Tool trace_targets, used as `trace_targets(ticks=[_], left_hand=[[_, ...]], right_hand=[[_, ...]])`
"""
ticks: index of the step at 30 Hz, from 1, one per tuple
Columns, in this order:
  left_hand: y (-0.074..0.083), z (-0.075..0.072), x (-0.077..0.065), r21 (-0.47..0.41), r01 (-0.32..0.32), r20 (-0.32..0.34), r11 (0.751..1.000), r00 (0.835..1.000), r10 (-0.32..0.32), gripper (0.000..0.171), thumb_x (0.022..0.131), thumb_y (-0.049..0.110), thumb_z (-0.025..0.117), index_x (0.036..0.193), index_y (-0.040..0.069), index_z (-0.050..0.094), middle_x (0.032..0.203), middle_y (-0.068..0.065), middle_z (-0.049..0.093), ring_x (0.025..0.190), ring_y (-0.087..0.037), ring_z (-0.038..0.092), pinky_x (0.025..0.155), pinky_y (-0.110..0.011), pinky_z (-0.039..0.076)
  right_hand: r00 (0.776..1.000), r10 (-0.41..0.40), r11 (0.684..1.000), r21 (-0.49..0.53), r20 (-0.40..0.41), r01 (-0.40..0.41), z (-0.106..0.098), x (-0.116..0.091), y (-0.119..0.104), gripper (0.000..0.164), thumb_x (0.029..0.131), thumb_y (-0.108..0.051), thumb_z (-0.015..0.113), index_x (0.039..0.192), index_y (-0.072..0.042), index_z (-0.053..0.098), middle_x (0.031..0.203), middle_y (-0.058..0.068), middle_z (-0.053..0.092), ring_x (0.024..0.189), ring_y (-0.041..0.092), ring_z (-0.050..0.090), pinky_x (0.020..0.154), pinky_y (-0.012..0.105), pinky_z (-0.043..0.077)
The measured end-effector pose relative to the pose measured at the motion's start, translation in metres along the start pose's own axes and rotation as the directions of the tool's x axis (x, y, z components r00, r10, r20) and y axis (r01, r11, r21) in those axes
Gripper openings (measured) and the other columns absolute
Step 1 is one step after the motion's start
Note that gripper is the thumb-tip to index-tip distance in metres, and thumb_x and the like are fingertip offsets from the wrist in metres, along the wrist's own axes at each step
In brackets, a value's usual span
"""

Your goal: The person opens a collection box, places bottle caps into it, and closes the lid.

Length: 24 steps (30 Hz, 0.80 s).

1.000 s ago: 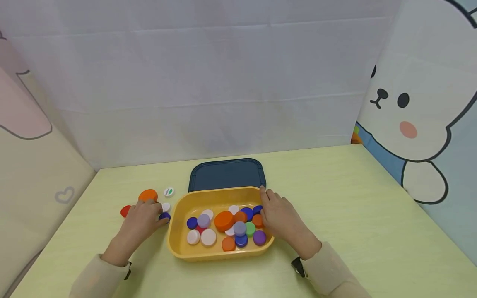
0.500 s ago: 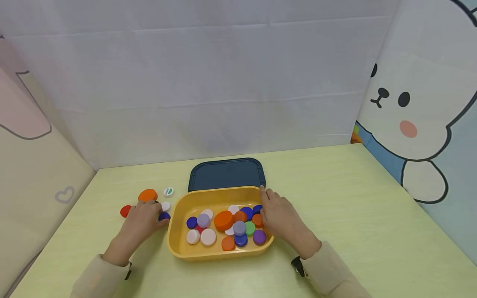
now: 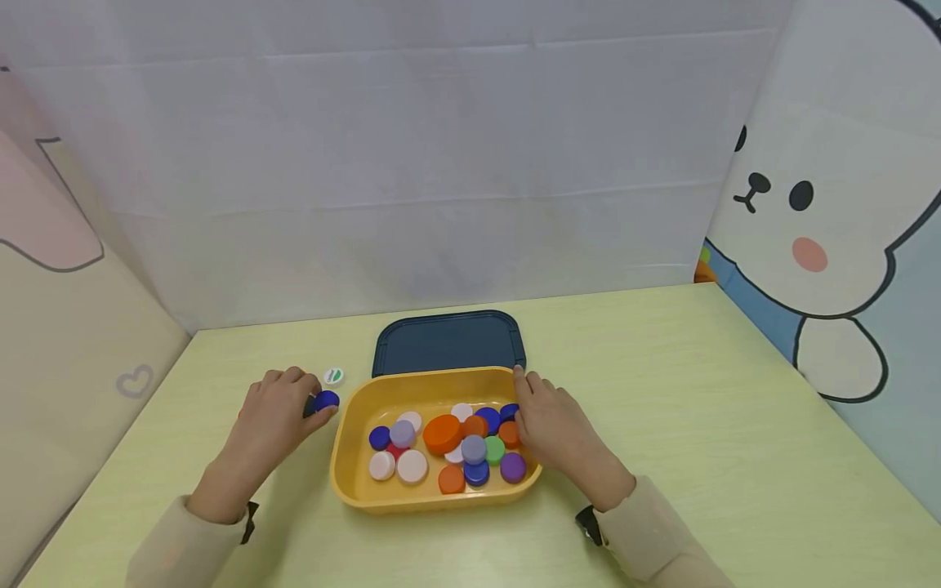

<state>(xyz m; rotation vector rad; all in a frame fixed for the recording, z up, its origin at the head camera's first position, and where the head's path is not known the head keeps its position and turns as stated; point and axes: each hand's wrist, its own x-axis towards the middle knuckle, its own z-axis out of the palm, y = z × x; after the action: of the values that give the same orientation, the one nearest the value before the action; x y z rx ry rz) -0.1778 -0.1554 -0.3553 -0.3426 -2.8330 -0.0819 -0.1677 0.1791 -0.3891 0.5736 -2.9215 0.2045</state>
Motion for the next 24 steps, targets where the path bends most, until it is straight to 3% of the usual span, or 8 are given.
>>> trace_targets(ticks=[10,16,24], left_hand=[[0.035,-0.008,-0.001,-0.025,-0.04,0.018,0.999,0.999,0.041,0.038,0.073,0.038,0.074,0.091,0.006,0.063,0.095,-0.01,0.058,0.098,-0.032,0.05,0.083,-0.043,0.044],[0.052,-0.003,-0.004,-0.002,-0.106,0.043,0.994,0.993,0.106,0.044,0.072,0.04,0.074,0.099,0.006,0.064,0.1,-0.011,0.059,0.101,-0.031,0.049,0.09,-0.044,0.043],[0.062,0.006,-0.01,0.048,-0.133,0.126,0.99,0.984,0.126,0.043,0.073,0.039,0.073,0.099,0.006,0.064,0.099,-0.011,0.058,0.098,-0.03,0.048,0.089,-0.043,0.043]], right_hand=[[1.0,-0.005,1.0,-0.005,-0.008,0.005,0.0,0.0,0.001,0.053,0.089,-0.016,0.052,0.133,0.008,0.037,0.106,0.017,0.053,0.079,0.02,0.05,0.072,0.034,0.05],[0.999,-0.016,1.0,-0.012,-0.028,0.016,0.002,-0.001,0.001,0.052,0.088,-0.016,0.053,0.132,0.008,0.039,0.104,0.016,0.053,0.076,0.019,0.049,0.07,0.033,0.049],[0.999,-0.023,1.0,-0.01,-0.044,0.023,0.002,-0.001,0.001,0.051,0.088,-0.015,0.053,0.131,0.009,0.039,0.103,0.016,0.054,0.077,0.019,0.049,0.068,0.033,0.049]])
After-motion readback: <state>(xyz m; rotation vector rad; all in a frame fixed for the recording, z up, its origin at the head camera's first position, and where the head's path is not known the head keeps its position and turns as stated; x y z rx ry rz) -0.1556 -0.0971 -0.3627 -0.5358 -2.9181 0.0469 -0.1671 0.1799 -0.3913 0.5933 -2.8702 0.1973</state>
